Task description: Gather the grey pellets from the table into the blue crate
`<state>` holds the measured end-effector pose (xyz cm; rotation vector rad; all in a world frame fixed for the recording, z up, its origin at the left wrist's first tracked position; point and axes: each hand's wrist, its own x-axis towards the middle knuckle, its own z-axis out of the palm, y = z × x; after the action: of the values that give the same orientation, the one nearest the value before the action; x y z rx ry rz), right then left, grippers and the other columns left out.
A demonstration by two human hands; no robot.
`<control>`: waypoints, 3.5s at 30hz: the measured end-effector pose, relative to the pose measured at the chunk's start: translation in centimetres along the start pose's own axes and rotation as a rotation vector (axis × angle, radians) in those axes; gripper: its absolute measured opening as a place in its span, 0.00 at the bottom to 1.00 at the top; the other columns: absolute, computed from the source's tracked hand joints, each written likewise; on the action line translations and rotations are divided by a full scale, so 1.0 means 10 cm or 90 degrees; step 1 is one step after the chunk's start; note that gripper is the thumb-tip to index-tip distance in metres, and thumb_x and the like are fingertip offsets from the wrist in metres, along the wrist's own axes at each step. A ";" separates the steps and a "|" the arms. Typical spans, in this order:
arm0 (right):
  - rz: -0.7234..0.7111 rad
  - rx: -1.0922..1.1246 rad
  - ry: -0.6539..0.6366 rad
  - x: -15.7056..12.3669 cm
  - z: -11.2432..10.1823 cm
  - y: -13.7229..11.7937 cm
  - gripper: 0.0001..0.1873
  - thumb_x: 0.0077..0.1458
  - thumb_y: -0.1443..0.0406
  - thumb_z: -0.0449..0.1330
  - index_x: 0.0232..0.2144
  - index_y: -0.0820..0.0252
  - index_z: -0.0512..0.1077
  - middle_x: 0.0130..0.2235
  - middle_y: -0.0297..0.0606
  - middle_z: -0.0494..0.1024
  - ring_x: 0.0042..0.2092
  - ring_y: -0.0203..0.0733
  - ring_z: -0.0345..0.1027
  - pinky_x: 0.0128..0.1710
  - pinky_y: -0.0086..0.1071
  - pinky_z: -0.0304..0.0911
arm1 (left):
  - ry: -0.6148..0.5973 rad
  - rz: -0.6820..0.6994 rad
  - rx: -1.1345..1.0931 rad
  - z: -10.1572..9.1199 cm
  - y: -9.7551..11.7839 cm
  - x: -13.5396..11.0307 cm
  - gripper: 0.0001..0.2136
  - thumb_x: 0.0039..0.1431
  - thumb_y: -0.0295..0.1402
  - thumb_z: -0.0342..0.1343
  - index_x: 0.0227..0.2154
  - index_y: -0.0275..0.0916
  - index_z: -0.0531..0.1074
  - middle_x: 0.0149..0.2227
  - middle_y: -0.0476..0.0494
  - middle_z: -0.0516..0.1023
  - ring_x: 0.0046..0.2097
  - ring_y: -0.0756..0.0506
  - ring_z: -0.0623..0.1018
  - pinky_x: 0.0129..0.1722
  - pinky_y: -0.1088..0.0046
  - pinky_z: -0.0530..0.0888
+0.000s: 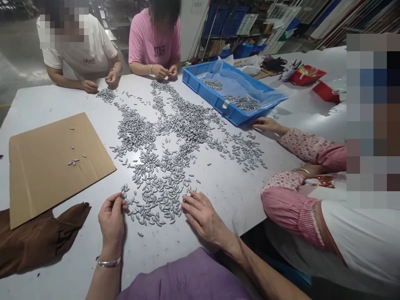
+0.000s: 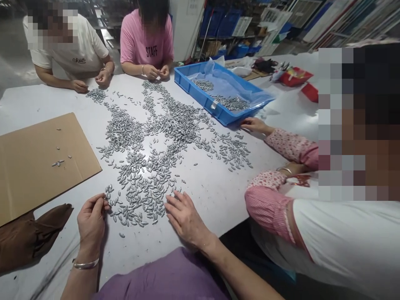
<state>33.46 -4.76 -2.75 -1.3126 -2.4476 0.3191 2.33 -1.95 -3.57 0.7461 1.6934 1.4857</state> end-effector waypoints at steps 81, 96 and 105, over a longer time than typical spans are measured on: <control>0.042 0.043 0.068 0.57 0.12 0.21 0.22 0.69 0.62 0.50 0.60 0.62 0.70 0.61 0.52 0.72 0.64 0.56 0.64 0.63 0.56 0.64 | -0.011 -0.014 -0.006 0.02 0.06 -0.07 0.14 0.56 0.41 0.62 0.39 0.37 0.76 0.27 0.50 0.74 0.28 0.52 0.72 0.30 0.75 0.72; -0.093 0.135 0.003 0.60 0.00 -0.01 0.17 0.70 0.66 0.51 0.54 0.60 0.75 0.52 0.46 0.80 0.57 0.49 0.72 0.61 0.51 0.66 | -0.010 -0.023 -0.002 0.02 0.06 -0.06 0.14 0.56 0.42 0.62 0.40 0.37 0.76 0.28 0.51 0.74 0.28 0.52 0.72 0.30 0.75 0.72; 0.150 0.075 0.010 0.59 -0.21 0.38 0.17 0.68 0.65 0.51 0.54 0.62 0.72 0.50 0.50 0.76 0.51 0.52 0.72 0.53 0.46 0.70 | -0.009 -0.020 0.000 0.01 0.06 -0.04 0.14 0.57 0.42 0.62 0.39 0.37 0.76 0.27 0.51 0.74 0.28 0.52 0.73 0.30 0.75 0.73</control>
<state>34.15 2.35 -1.03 -1.5463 -2.2256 0.5015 2.61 -2.09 -2.91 0.7249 1.6876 1.4562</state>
